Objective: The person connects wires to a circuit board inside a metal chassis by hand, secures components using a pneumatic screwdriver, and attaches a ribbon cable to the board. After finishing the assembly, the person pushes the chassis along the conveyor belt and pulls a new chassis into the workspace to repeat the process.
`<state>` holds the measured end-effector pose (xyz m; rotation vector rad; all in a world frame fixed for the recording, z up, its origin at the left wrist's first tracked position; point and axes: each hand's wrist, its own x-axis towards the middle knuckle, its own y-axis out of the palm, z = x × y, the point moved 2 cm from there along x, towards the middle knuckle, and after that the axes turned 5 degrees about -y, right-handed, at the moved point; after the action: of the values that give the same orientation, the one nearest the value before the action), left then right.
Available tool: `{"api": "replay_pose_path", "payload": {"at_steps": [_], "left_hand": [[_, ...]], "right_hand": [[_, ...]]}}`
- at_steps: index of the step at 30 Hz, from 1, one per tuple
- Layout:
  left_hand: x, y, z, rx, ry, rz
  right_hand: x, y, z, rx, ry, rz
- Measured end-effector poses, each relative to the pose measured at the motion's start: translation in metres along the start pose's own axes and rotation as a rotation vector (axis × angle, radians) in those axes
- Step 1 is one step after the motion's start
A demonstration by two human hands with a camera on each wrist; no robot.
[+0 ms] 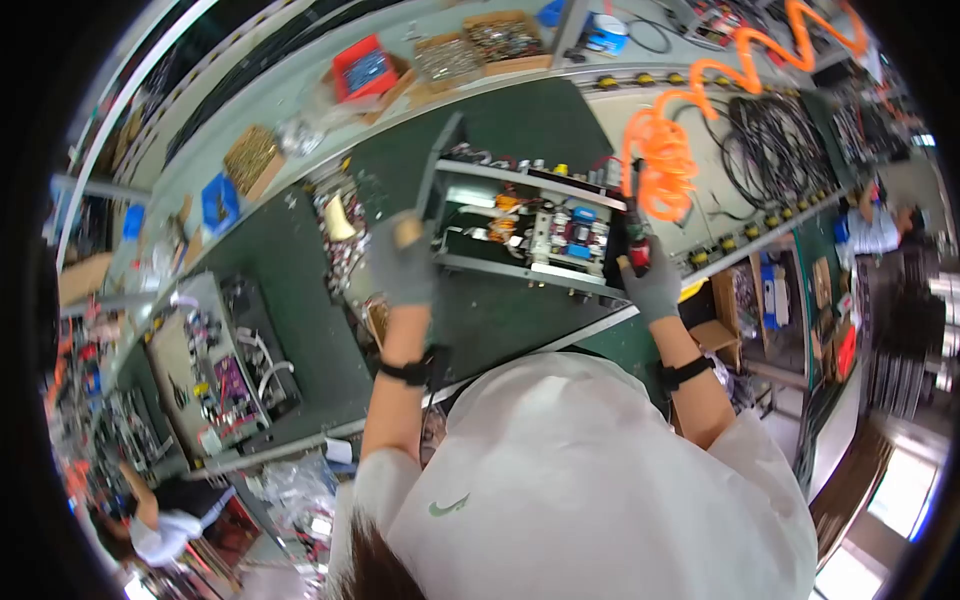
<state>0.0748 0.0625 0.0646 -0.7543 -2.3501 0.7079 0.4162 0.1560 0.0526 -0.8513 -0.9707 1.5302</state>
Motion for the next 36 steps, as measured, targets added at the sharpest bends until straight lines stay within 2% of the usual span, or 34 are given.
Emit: {"api": "replay_pose_path", "payload": {"at_steps": [1, 2, 3, 4, 5, 6, 7, 8, 9, 10, 11, 13, 15, 16, 18, 19, 21, 22, 23, 26, 28, 29, 31, 36], "left_hand": [[-0.013, -0.003, 0.055, -0.095, -0.255, -0.041], [-0.014, -0.036, 0.053, 0.091, -0.403, -0.014], [-0.037, -0.038, 0.100, 0.107, -0.363, -0.159], [-0.057, -0.044, 0.140, 0.306, -0.431, -0.038], [-0.073, -0.047, 0.175, 0.410, -0.520, 0.204], [-0.091, -0.051, 0.181, 0.467, -0.444, 0.297], [-0.096, -0.054, 0.158, 0.511, -0.583, 0.290], [-0.119, -0.054, 0.175, 0.511, -0.609, 0.360], [-0.146, -0.040, 0.239, 0.543, -0.483, 0.736], [-0.153, -0.036, 0.236, 0.456, -0.393, 0.815], [-0.155, -0.033, 0.208, 0.625, -0.226, 0.746], [-0.178, 0.009, 0.249, 0.900, -0.047, 0.914], [-0.166, 0.011, 0.230, 0.783, -0.275, 0.793], [-0.163, 0.012, 0.233, 0.785, -0.271, 0.779], [-0.166, 0.017, 0.246, 0.807, -0.290, 0.957], [-0.169, 0.020, 0.255, 0.805, -0.283, 0.947], [-0.179, 0.023, 0.269, 0.709, -0.330, 1.096], [-0.181, 0.022, 0.267, 0.711, -0.366, 1.097], [-0.186, 0.024, 0.277, 0.684, -0.317, 1.069], [-0.181, 0.012, 0.259, 0.625, -0.338, 0.951], [-0.172, -0.007, 0.232, 0.519, -0.462, 0.861], [-0.168, -0.010, 0.223, 0.520, -0.456, 0.857], [-0.165, -0.016, 0.215, 0.589, -0.611, 0.761], [-0.172, -0.015, 0.223, 0.730, -0.465, 0.752]], "right_hand": [[0.000, 0.001, 0.000, -0.057, -0.023, -0.011], [-0.003, -0.001, 0.001, -0.014, -0.002, 0.007], [-0.002, -0.003, 0.004, 0.035, 0.013, 0.017], [-0.004, -0.004, 0.006, 0.065, 0.050, 0.008], [-0.005, -0.009, 0.010, 0.087, 0.075, 0.023], [-0.006, -0.007, 0.008, 0.068, 0.056, -0.022], [-0.007, -0.002, 0.003, 0.130, 0.076, -0.041], [-0.007, 0.000, -0.001, 0.104, 0.087, -0.001], [-0.008, -0.001, -0.001, 0.087, 0.059, -0.015], [-0.012, -0.013, 0.012, 0.088, 0.084, -0.036], [-0.012, -0.010, 0.009, 0.076, 0.061, -0.036], [-0.012, -0.013, 0.012, 0.061, 0.056, 0.003], [-0.011, -0.016, 0.013, 0.078, 0.042, -0.001], [-0.012, -0.016, 0.014, 0.081, 0.040, 0.012], [-0.014, -0.017, 0.015, 0.067, 0.019, -0.013], [-0.014, -0.018, 0.015, 0.046, 0.004, -0.032], [-0.014, -0.019, 0.014, 0.048, 0.027, -0.014], [-0.015, -0.017, 0.013, 0.087, 0.065, 0.007], [-0.014, -0.015, 0.011, 0.127, 0.102, 0.027], [-0.014, -0.013, 0.007, 0.145, 0.075, 0.003], [-0.014, -0.011, 0.005, 0.164, 0.059, 0.002], [-0.014, -0.010, 0.004, 0.168, 0.059, -0.004], [-0.015, -0.009, 0.004, 0.124, 0.037, -0.018], [-0.018, -0.012, 0.005, 0.164, 0.043, -0.034]]}}
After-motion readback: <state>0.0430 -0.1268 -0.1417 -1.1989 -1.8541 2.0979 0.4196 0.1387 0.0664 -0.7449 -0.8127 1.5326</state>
